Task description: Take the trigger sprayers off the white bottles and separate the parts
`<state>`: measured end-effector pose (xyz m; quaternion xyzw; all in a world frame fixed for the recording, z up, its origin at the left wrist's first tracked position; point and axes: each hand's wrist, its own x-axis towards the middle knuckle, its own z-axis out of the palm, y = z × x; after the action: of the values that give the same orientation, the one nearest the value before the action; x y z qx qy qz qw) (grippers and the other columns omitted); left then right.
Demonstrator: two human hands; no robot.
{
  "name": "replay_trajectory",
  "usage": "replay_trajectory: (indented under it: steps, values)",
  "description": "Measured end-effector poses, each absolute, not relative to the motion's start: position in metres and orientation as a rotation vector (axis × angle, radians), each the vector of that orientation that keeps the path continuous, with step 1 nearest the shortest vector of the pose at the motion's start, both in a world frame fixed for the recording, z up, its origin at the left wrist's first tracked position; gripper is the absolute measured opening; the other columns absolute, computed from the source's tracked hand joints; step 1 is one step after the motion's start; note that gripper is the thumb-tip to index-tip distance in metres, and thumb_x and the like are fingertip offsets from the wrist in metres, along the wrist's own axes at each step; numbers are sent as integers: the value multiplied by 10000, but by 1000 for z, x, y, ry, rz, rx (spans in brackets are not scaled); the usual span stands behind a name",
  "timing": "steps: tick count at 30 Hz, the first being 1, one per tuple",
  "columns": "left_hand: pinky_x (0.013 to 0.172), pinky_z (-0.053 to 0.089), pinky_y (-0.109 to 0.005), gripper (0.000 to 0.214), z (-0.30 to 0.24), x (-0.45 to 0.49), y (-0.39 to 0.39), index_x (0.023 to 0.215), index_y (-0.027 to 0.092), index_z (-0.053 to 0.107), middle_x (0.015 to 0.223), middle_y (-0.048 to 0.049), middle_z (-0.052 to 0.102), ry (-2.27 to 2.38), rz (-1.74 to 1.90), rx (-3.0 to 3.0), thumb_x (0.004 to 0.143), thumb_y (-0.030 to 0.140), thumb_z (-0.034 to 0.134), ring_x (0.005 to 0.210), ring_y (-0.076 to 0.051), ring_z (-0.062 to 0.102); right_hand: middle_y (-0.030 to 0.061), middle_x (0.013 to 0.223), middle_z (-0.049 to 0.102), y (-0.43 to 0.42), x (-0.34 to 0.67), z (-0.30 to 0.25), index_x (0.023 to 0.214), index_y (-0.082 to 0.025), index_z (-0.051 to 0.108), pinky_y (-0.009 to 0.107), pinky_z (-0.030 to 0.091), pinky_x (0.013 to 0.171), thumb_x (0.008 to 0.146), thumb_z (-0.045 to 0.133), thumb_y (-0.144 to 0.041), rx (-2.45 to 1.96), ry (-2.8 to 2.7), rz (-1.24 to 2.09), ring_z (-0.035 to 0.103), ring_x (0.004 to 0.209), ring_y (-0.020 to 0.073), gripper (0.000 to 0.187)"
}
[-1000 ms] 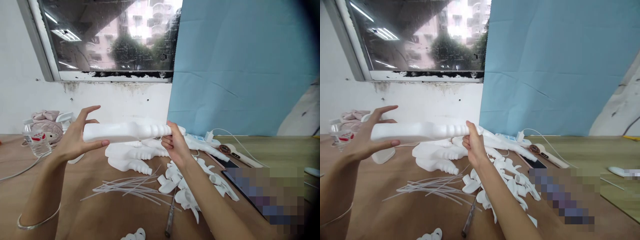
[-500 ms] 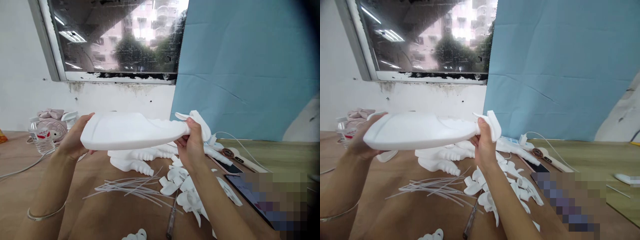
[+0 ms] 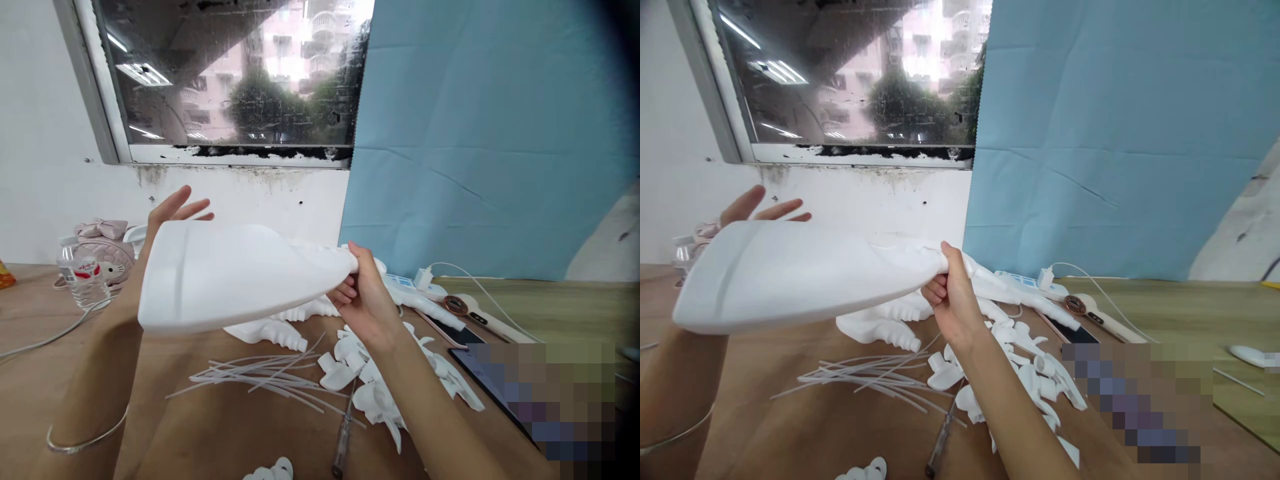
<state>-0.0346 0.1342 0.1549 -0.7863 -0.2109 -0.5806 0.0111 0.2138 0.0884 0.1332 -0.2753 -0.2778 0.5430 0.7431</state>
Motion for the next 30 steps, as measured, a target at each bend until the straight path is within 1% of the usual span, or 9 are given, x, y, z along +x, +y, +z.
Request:
replay_trajectory:
  steps: [3,5,9,13,16,19,23,27,30]
  values:
    - [976,363,-504,594,159,-33,124,1250,366,394,1355,-33,385,-520,-1709,-2456,715,570,552,1259,-281,347,-123,383,237,92,216,132,526,-192,307,117,186,260,722,609,-309,-624,-529,1289,188,305,12,379]
    - [1016,290,-524,447,160,-31,119,1168,368,467,1340,-5,376,-499,-1638,-2378,744,446,584,1281,-266,299,-123,370,246,95,217,131,520,-190,308,113,182,255,738,596,-299,-628,-503,1311,194,297,11,376]
    - [1013,294,-523,414,163,-26,111,1136,405,470,1313,28,390,-450,-1549,-2386,739,404,586,1261,-252,322,-123,357,256,99,219,130,528,-189,318,105,197,266,754,587,-294,-625,-470,1301,212,295,9,367]
    - [1011,304,-518,401,163,-27,110,1019,324,558,1223,-9,488,-409,-1537,-2382,658,481,635,1222,-280,371,-117,372,265,97,220,131,542,-190,328,114,231,289,747,599,-292,-598,-468,1307,236,313,17,354]
    - [908,415,-475,537,157,-34,120,1018,243,569,1062,-47,593,-575,-1686,-2365,537,391,757,1058,-281,518,-105,410,297,92,219,133,556,-190,352,129,260,312,709,640,-327,-581,-540,1351,268,341,24,354]
    - [744,492,-377,582,149,-42,139,1008,197,585,994,-51,623,-894,-1990,-2257,499,405,778,901,-249,581,-81,480,389,88,215,133,605,-183,435,137,299,353,681,669,-348,-569,-682,1175,327,392,32,297]
    - [659,507,-285,498,142,-43,159,956,136,615,918,-67,664,-1177,-2408,-2275,612,489,687,840,-224,608,-57,601,492,83,209,132,682,-187,539,164,380,457,691,670,-335,-531,-916,844,428,498,51,198]
    - [575,518,-220,486,143,-41,165,985,113,601,846,-76,687,-1550,-2624,-2468,671,481,654,741,-190,642,-48,627,518,82,207,131,670,-183,591,205,429,564,697,675,-280,-535,-1036,723,470,573,70,131]
    - [573,522,-187,515,144,-44,167,1059,132,568,840,-58,691,-1700,-2744,-2371,667,447,676,739,-167,646,-33,671,552,84,212,132,653,-174,608,218,443,585,655,704,-221,-516,-1033,710,495,620,83,107]
